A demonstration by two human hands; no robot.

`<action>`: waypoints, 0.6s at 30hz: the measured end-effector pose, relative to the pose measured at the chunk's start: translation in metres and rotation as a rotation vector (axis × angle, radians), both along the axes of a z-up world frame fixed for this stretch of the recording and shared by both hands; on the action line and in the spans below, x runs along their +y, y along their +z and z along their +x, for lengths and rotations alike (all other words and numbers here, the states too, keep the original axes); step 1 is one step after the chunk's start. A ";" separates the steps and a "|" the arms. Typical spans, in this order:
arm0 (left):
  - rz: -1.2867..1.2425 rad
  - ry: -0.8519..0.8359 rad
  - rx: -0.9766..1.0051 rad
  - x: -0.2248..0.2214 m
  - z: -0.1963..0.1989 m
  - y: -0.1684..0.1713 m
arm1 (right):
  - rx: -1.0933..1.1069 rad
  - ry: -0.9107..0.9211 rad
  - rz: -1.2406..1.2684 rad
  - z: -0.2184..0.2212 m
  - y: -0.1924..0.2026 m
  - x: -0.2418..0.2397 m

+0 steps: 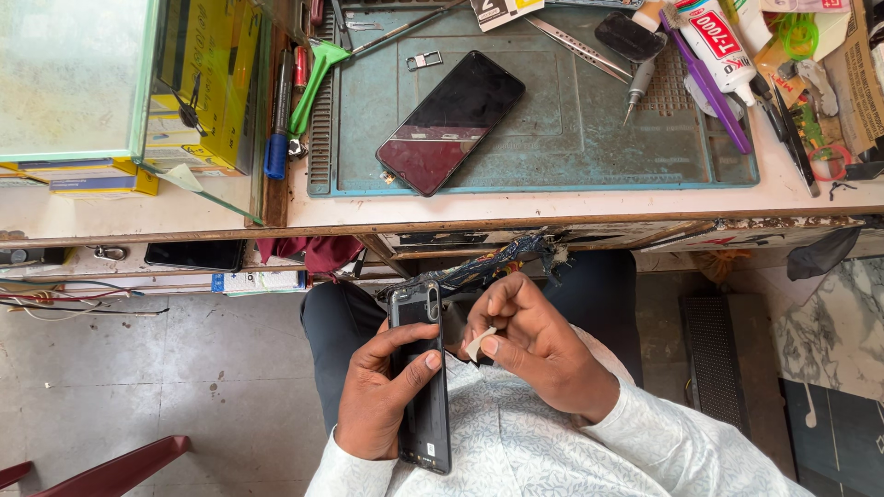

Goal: The person disassembles a smartphone, removes the back cover and battery, and applies adhesive tape to the back of the device. They handle the phone, a battery, and a roll of tape while working at a cluttered repair bench.

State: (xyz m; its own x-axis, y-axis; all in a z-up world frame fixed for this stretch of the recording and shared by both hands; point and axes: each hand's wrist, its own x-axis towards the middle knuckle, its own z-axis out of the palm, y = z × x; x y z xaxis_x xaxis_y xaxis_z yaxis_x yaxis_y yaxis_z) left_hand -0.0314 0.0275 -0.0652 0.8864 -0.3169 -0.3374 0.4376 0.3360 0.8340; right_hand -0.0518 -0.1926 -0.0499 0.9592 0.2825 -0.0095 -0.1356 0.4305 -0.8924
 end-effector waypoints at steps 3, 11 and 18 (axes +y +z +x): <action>-0.011 -0.014 0.001 0.002 0.000 -0.007 | 0.006 0.075 0.005 0.003 0.005 0.001; -0.062 -0.036 0.115 0.006 0.000 -0.017 | 0.124 0.143 -0.115 0.013 0.019 0.005; -0.070 -0.054 0.213 0.006 -0.001 -0.015 | 0.122 0.163 -0.073 0.020 0.019 0.006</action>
State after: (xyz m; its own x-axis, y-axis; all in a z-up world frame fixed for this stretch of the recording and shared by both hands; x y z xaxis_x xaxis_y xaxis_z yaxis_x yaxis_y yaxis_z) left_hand -0.0323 0.0333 -0.0806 0.7784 -0.3913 -0.4909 0.6205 0.3609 0.6962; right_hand -0.0315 -0.1870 -0.0312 0.8912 0.4285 -0.1490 -0.3073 0.3286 -0.8931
